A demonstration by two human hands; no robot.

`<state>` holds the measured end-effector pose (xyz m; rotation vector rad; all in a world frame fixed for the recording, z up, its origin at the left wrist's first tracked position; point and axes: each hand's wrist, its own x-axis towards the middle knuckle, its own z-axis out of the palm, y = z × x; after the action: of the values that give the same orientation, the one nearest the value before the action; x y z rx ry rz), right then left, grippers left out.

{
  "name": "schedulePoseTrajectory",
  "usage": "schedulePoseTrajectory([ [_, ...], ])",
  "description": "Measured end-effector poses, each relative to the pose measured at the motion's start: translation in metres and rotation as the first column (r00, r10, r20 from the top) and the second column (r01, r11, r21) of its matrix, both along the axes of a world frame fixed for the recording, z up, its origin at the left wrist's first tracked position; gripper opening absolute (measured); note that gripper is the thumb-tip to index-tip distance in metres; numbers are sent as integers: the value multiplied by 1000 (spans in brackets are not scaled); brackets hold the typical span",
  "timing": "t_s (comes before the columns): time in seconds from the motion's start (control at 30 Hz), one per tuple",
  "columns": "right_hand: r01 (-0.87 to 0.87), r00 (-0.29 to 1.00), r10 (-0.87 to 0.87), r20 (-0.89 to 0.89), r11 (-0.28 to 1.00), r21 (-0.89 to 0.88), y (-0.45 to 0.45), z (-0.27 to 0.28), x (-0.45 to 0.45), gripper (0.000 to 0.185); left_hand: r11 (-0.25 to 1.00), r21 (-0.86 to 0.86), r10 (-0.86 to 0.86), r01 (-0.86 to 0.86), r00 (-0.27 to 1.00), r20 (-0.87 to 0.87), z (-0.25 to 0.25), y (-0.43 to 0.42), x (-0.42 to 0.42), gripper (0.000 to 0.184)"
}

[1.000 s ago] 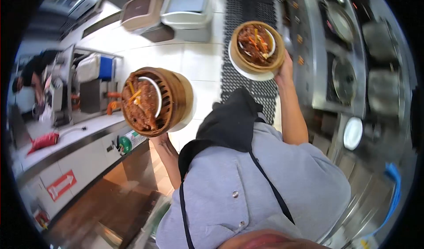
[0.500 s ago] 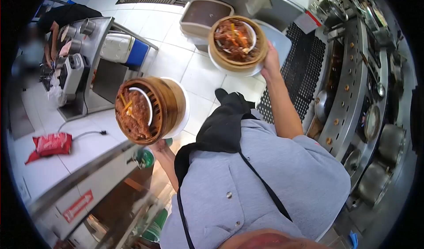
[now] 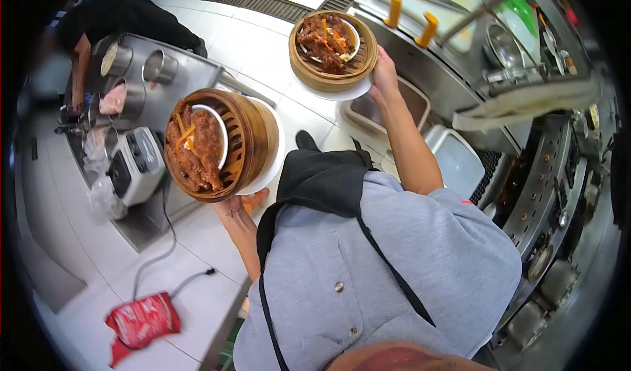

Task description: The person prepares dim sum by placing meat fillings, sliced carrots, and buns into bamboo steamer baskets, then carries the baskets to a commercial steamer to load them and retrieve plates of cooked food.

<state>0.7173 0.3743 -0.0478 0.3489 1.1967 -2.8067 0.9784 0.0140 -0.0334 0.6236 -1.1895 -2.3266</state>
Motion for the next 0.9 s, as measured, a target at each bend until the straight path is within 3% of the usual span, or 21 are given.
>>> schedulePoseTrajectory([
  [0.07, 51, 999, -50, 12, 999, -16, -33, 11, -50, 25, 997, 0, 73, -73, 996, 56, 15, -30, -62, 48],
  [0.1, 64, 998, -64, -8, 998, -23, -48, 11, -78, 26, 995, 83, 51, -55, 998, 43, 23, -42, -90, 46],
  [0.27, 134, 991, -134, -7, 990, 53, -103, 40, -210, 28, 995, 93, -36, 40, 998, -46, 90, -64, -254, 45],
  [0.43, 180, 982, -178, -56, 984, 20, -144, 40, -366, 29, 999, 3, -48, 49, 996, -78, 76, -102, -390, 48],
  [0.53, 165, 984, -167, -61, 986, -30, -149, 83, -443, 29, 997, 20, -73, 74, 996, -45, 78, -109, -473, 46],
  [0.57, 181, 981, -179, -72, 983, 19, -153, 75, -476, 30, 993, 90, -78, 83, 995, -56, 96, -104, -499, 44],
  [0.8, 235, 971, -238, -35, 970, -61, -125, 52, -653, 28, 993, 40, -111, 112, 993, -37, 93, -98, -694, 43],
  [0.83, 225, 974, -226, -18, 974, -25, -113, 47, -679, 37, 986, 49, -157, 159, 986, -47, 71, -107, -727, 43],
  [0.9, 260, 965, -260, -35, 966, 2, -89, 45, -733, 36, 982, 46, -181, 185, 981, -65, 51, -103, -796, 43],
])
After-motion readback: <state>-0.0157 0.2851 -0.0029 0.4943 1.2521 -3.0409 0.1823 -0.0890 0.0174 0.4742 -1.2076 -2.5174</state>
